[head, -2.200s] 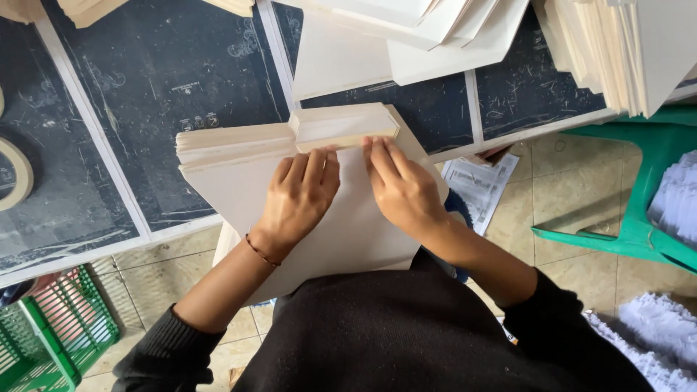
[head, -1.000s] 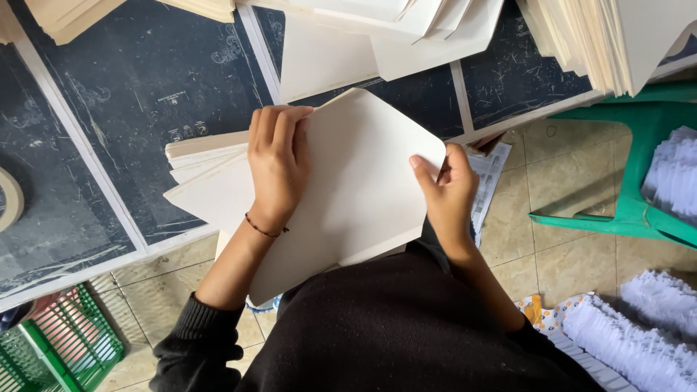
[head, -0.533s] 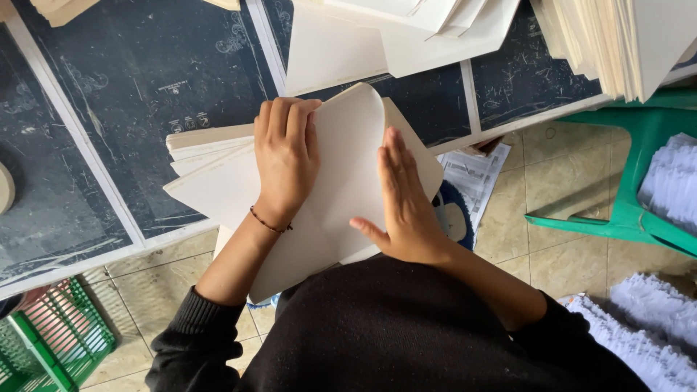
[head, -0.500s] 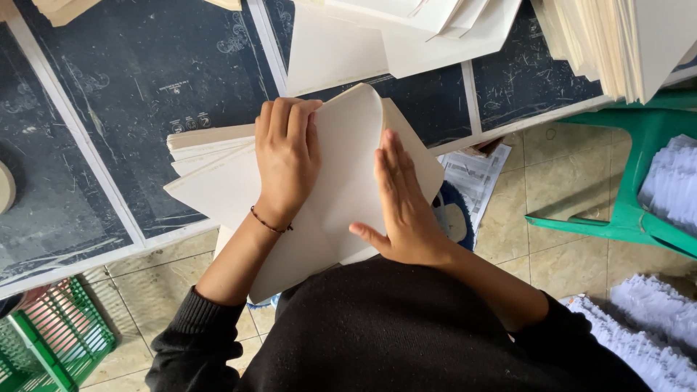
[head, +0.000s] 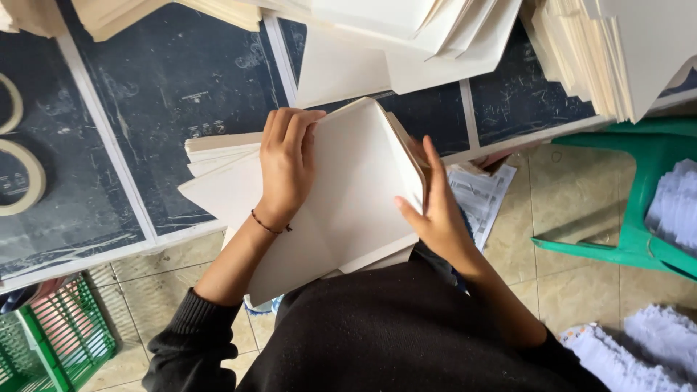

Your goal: The person folds white paper sheets in half by hand, aligning the edges and pressing the crease. They repeat this process for multiple sheets, stacking the folded papers on the table.

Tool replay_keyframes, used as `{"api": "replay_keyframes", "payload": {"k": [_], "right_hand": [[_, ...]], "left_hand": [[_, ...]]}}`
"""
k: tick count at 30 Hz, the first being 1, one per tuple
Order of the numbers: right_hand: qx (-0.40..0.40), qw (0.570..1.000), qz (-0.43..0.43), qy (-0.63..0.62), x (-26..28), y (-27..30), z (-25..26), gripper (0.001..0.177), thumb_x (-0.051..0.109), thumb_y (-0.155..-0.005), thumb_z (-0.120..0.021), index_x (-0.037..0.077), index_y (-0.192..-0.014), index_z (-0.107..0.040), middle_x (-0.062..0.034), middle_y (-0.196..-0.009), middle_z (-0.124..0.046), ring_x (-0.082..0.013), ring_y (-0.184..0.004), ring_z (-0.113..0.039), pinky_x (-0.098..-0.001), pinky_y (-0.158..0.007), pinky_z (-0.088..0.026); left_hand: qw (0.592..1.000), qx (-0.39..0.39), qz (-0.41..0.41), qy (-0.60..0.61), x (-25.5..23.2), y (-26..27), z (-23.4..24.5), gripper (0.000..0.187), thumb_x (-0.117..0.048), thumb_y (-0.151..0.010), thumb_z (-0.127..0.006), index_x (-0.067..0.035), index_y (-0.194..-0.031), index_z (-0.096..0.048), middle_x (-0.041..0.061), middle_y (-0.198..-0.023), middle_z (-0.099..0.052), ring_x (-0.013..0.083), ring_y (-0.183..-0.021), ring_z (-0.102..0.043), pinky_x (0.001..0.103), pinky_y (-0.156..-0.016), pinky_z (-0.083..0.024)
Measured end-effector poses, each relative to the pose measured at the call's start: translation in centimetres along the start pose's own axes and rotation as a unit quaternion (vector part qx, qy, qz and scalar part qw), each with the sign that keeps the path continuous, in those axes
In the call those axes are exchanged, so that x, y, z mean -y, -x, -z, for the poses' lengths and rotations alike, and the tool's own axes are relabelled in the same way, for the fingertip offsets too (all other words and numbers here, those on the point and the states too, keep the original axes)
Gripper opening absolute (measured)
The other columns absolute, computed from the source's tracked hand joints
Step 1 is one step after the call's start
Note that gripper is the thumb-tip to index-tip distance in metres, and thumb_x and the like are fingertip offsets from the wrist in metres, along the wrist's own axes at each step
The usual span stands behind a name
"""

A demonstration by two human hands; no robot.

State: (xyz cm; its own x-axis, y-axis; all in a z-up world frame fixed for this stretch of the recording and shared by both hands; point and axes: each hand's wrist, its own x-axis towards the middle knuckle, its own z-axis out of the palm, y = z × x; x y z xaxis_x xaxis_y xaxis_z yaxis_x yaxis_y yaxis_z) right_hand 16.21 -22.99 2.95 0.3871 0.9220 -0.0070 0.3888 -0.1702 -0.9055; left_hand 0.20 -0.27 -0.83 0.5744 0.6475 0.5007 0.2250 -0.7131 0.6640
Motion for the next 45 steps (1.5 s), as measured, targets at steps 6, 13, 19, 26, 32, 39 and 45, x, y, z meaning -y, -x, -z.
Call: {"api": "replay_keyframes", "payload": {"k": [6, 13, 19, 26, 32, 39, 45], "right_hand": [[0.041, 0.995, -0.084, 0.041, -6.2, 3.4, 0.6, 0.057, 0.027, -0.112, -0.06, 0.011, -0.058, -0.057, -0.0063, -0.041, -0.054, -0.0089, -0.044, -0.042, -0.026, -0.049, -0.036], [-0.114, 0.991, -0.031, -0.063, 0.2, -5.7, 4.0, 0.032, 0.019, -0.113, -0.063, 0.011, -0.083, -0.068, 0.0028, -0.066, -0.064, -0.0076, -0.061, -0.052, -0.0261, -0.064, -0.046], [-0.241, 0.954, -0.174, -0.032, 3.8, -14.0, 8.0, 0.079, 0.072, -0.095, -0.06, 0.012, -0.148, -0.059, -0.0051, -0.146, -0.069, -0.021, -0.135, -0.066, -0.0373, -0.108, -0.054], [-0.118, 0.932, 0.234, 0.251, 2.8, -14.1, 5.5, 0.037, 0.001, -0.117, -0.071, 0.004, -0.149, -0.054, -0.0185, -0.141, -0.062, -0.0349, -0.127, -0.065, -0.0446, -0.1, -0.061], [0.045, 0.924, 0.272, 0.267, -0.2, -12.8, 1.0, 0.017, -0.001, -0.094, -0.083, 0.005, -0.111, -0.08, -0.0094, -0.112, -0.074, -0.0317, -0.11, -0.068, -0.0441, -0.096, -0.057], [0.024, 0.889, 0.297, 0.347, 0.8, -11.4, 0.2, 0.013, 0.002, -0.095, -0.082, 0.009, -0.106, -0.081, -0.0023, -0.106, -0.069, -0.0206, -0.105, -0.067, -0.033, -0.087, -0.057], [0.037, 0.886, 0.304, 0.349, 2.1, -10.8, 0.5, 0.017, 0.002, -0.091, -0.087, 0.008, -0.106, -0.082, -0.0018, -0.1, -0.066, -0.0204, -0.099, -0.067, -0.0319, -0.087, -0.06]], "left_hand": [[0.996, -0.025, 0.032, 0.076, -0.9, -1.3, 1.2, 0.023, 0.016, -0.102, -0.066, 0.0, -0.114, -0.077, 0.016, -0.1, -0.068, 0.0337, -0.095, -0.068, 0.038, -0.084, -0.056], [0.991, -0.088, -0.082, -0.056, -7.0, -5.6, 8.3, 0.035, 0.003, -0.109, -0.067, -0.004, -0.142, -0.068, 0.018, -0.138, -0.062, 0.0428, -0.123, -0.06, 0.053, -0.105, -0.051], [0.987, 0.03, -0.073, -0.138, -5.4, -3.5, 6.7, 0.023, -0.003, -0.111, -0.064, -0.009, -0.133, -0.068, 0.011, -0.124, -0.066, 0.0339, -0.103, -0.061, 0.047, -0.086, -0.043], [0.955, 0.099, -0.106, -0.259, -1.9, 0.0, 2.1, 0.028, -0.011, -0.098, -0.084, -0.009, -0.123, -0.073, 0.007, -0.124, -0.065, 0.0281, -0.105, -0.063, 0.04, -0.083, -0.052], [0.95, 0.091, -0.113, -0.278, -2.2, 0.2, 1.5, 0.018, -0.009, -0.094, -0.085, -0.007, -0.112, -0.079, 0.008, -0.107, -0.068, 0.027, -0.107, -0.069, 0.039, -0.09, -0.053], [0.943, 0.037, -0.159, -0.29, -3.1, 0.9, 1.8, 0.016, -0.002, -0.093, -0.079, -0.005, -0.109, -0.078, 0.009, -0.105, -0.065, 0.0268, -0.1, -0.068, 0.038, -0.087, -0.052], [0.94, -0.002, -0.173, -0.294, -4.6, 1.3, 2.3, 0.005, -0.004, -0.103, -0.074, -0.005, -0.105, -0.078, 0.008, -0.099, -0.062, 0.0237, -0.089, -0.068, 0.035, -0.082, -0.053]]}}
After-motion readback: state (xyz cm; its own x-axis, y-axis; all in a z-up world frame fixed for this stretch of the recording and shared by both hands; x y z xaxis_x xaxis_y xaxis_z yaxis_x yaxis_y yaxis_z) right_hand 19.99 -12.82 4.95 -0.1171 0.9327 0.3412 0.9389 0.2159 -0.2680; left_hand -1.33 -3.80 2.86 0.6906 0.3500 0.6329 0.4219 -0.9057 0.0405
